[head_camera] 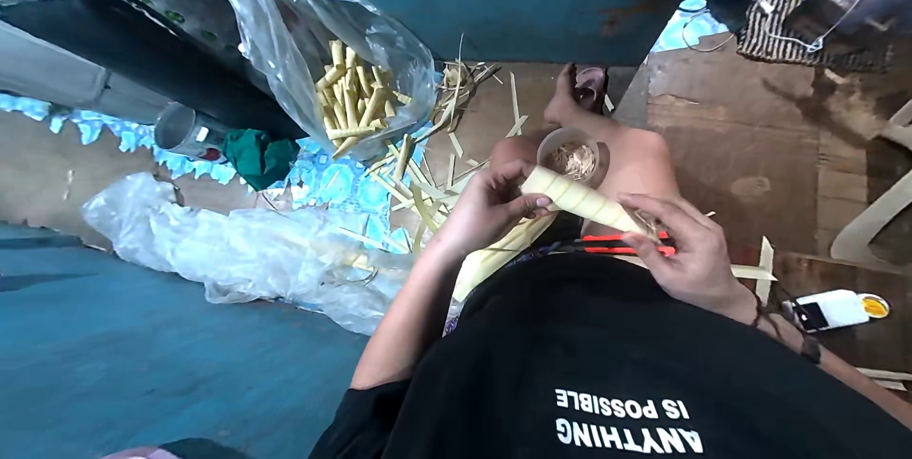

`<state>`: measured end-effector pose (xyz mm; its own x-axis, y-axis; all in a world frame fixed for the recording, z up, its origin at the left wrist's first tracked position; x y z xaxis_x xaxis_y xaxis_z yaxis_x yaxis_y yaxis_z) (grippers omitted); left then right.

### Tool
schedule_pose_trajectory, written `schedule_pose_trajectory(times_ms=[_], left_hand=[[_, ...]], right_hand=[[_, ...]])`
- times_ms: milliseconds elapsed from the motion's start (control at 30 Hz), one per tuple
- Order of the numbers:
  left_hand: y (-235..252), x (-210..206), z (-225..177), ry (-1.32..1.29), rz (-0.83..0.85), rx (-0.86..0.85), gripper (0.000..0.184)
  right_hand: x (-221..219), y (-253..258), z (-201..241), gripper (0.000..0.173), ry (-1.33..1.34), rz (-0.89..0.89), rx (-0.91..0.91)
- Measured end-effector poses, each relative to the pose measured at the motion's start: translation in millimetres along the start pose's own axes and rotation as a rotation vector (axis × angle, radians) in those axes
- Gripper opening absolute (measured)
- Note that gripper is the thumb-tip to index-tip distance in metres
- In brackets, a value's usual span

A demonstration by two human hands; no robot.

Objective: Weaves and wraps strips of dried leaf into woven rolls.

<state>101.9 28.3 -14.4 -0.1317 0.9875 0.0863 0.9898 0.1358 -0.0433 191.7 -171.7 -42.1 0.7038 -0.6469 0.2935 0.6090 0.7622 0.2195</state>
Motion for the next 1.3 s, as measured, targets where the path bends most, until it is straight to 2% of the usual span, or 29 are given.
schedule_pose_trajectory(times_ms=[67,100,133,200,267,300,333,400,433,500,533,567,600,633,700,733,800,833,867,933,1000,1033,1067,1133,1167,1200,1233,1267,1300], left_hand=[[0,-1,-2,0.025,0.024,-0.006,0.023],[0,-1,-3,0.032,0.033,-0.004,0.021],[1,-2,-3,0.034,0.033,-0.002,0.018],[1,1,-3,0.036,0.008,-0.006,0.017],[1,4,-3,0.043,-0.011,-0.012,0.019],[1,4,-5,0.044,-0.009,-0.018,0.022],[2,5,-7,0.042,-0.005,-0.024,0.025],[1,4,-8,0.05,0.01,-0.025,0.022],[2,4,-8,0.057,0.012,-0.023,0.02],[2,7,-7,0.067,-0.007,-0.013,0.019],[2,8,-6,0.069,-0.015,-0.013,0.019],[2,9,-6,0.063,-0.016,-0.019,0.021],[2,9,-7,0.052,-0.012,-0.026,0.022],[3,9,-8,0.045,-0.006,-0.032,0.023],[2,8,-8,0.042,0.012,-0.023,0.022],[3,8,-7,0.04,0.011,-0.022,0.02],[5,12,-7,0.023,-0.005,-0.041,0.02],[5,14,-7,0.01,-0.018,-0.049,0.023],[5,15,-7,0.006,-0.025,-0.055,0.025],[6,15,-9,0.003,-0.017,-0.071,0.027],[6,14,-9,0.017,0.002,-0.073,0.024],[6,15,-8,0.015,0.001,-0.071,0.022],[7,16,-7,0.005,-0.008,-0.068,0.021],[6,19,-6,-0.016,-0.034,-0.066,0.024],[6,20,-7,-0.022,-0.037,-0.068,0.026],[6,19,-8,-0.026,-0.031,-0.071,0.027],[6,19,-9,-0.025,-0.019,-0.076,0.027],[6,18,-10,-0.023,-0.006,-0.084,0.025],[6,17,-10,-0.027,0.003,-0.089,0.023]], right_hand=[[-10,-3,-25,0.033,0.424,0.07,-0.396],[-18,-8,-33,0.037,0.597,0.086,-0.568],[-19,-10,-35,0.039,0.624,0.088,-0.599],[-6,-3,-18,0.033,0.282,0.049,-0.277],[3,-2,2,0.045,-0.029,-0.014,0.023],[4,-2,-1,0.041,0.027,-0.011,-0.023],[0,-2,-12,0.034,0.22,0.028,-0.204],[-16,-11,-32,0.038,0.612,0.071,-0.571],[-16,-11,-33,0.039,0.607,0.067,-0.572],[-1,-4,-15,0.035,0.227,0.027,-0.226],[3,-3,-3,0.045,0.028,0.006,-0.052],[5,-3,2,0.048,-0.046,-0.013,0.018],[5,-3,-4,0.043,0.039,-0.002,-0.065],[0,-4,-16,0.034,0.256,0.026,-0.258],[-14,-12,-35,0.038,0.639,0.037,-0.591],[-13,-11,-34,0.038,0.604,0.034,-0.564],[2,-4,-13,0.036,0.179,0.014,-0.19],[6,-3,-3,0.045,-0.013,-0.007,-0.024],[7,-4,1,0.047,-0.07,-0.021,0.03],[1,-4,-17,0.036,0.236,0.031,-0.239],[-11,-10,-34,0.038,0.567,0.028,-0.538],[-8,-9,-32,0.036,0.51,0.023,-0.494],[-2,-6,-23,0.032,0.316,0.012,-0.324],[6,-5,3,0.049,-0.115,-0.038,0.045],[6,-6,5,0.048,-0.129,-0.045,0.073],[4,-5,-4,0.042,0.021,-0.008,-0.053],[-2,-6,-19,0.034,0.287,0.04,-0.279],[-12,-11,-30,0.036,0.545,0.062,-0.499],[-17,-14,-35,0.04,0.667,0.066,-0.608]])
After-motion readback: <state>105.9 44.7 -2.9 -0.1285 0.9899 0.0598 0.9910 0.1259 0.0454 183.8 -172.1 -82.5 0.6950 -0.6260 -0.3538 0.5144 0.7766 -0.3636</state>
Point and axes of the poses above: each hand's wrist, its own y-axis towards the middle knuckle, its own x-axis out of the back of the hand, z = x × y, the point moved 10 cm from there along y, towards the middle knuckle, and after that the axes turned 1 degree about z, right-handed, at the moved point
